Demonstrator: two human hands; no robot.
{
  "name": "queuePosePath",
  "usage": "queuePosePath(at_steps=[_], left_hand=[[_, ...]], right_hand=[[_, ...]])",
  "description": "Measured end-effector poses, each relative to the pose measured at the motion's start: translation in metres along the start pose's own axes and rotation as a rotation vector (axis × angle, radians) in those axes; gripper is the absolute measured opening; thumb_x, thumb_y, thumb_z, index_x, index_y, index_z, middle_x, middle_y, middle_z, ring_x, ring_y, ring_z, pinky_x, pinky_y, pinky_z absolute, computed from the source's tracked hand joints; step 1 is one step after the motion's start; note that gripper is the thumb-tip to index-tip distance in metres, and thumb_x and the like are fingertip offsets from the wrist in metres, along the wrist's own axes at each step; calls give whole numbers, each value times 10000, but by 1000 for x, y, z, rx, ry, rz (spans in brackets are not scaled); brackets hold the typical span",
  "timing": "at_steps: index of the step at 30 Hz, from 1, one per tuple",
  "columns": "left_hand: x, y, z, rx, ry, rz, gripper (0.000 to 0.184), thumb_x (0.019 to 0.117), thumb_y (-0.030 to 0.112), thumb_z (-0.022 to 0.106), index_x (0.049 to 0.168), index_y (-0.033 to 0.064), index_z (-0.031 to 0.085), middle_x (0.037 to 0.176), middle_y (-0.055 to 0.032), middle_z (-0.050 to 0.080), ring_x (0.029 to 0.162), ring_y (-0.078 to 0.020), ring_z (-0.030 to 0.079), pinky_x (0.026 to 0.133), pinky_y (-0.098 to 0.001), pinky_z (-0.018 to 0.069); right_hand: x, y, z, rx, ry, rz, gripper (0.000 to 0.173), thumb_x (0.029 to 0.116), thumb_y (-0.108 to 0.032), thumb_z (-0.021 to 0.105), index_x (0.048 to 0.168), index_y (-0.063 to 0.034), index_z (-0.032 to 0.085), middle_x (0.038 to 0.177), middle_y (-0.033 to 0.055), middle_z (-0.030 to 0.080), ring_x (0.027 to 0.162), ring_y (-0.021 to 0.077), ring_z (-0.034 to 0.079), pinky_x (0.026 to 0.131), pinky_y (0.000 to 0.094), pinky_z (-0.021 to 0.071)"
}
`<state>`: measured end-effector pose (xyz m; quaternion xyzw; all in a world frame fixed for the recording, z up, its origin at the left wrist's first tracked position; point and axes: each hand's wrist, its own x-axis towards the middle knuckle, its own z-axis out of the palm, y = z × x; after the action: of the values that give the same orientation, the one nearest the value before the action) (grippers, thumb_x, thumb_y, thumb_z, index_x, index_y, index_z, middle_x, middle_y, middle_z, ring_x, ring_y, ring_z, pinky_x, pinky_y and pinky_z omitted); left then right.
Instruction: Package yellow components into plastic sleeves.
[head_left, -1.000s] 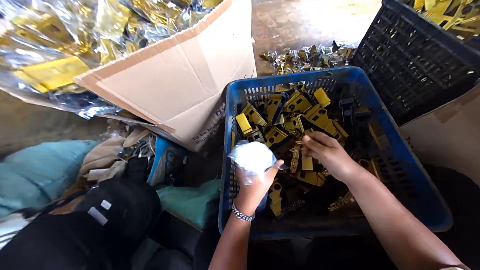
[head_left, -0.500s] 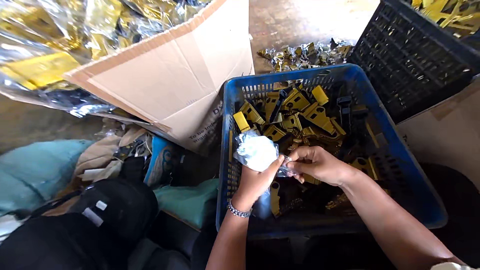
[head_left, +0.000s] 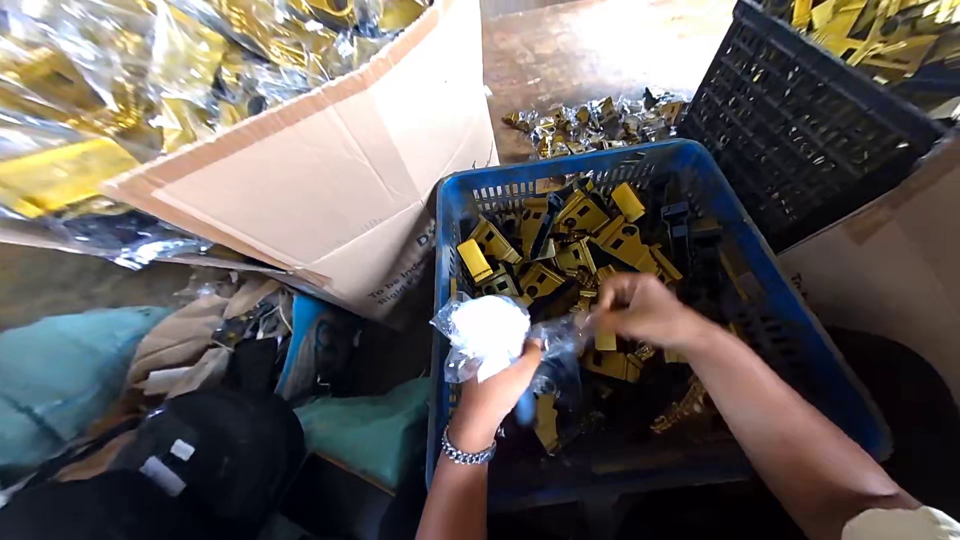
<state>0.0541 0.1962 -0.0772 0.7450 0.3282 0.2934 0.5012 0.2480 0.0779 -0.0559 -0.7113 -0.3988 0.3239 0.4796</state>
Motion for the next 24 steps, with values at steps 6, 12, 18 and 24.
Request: queuePosePath(at_steps=[6, 12, 18, 24], left_hand=[[14, -16, 5, -20, 277, 118, 401, 809, 91, 777, 1098, -140, 621, 998, -117, 692, 952, -19, 649, 885, -172, 528], [16, -17, 7, -112, 301, 145, 545, 740, 83, 845, 1131, -180, 570, 1001, -105, 706, 957, -13, 667, 898, -177, 544], [14, -24, 12, 7, 314, 261, 471, 771, 133, 843, 1046, -182, 627, 932, -130, 724, 892, -4, 684, 871, -169, 553], [5, -6, 18, -243, 178, 25, 426, 811, 60, 790, 1123, -131, 572, 943, -56, 686, 868, -35, 674, 831, -219, 579]], right_hand=[[88, 57, -45, -568, 266, 409, 737, 992, -373, 679, 1465, 117, 397, 1469, 369, 431, 1373, 541, 414, 1095, 710, 310], [76, 55, -43, -443, 330, 460, 893, 842, -200, 860, 1513, 95, 348, 1469, 365, 428, 1365, 520, 436, 1117, 646, 357], [-5, 13, -44, -28, 309, -4, 519, 828, -138, 752, 1295, -37, 550, 1082, 57, 664, 973, 102, 673, 849, 315, 590], [-16, -8, 12, -137, -77, -167, 482, 920, -177, 696, 1310, 76, 569, 1156, 184, 693, 1063, 130, 679, 947, 278, 542]])
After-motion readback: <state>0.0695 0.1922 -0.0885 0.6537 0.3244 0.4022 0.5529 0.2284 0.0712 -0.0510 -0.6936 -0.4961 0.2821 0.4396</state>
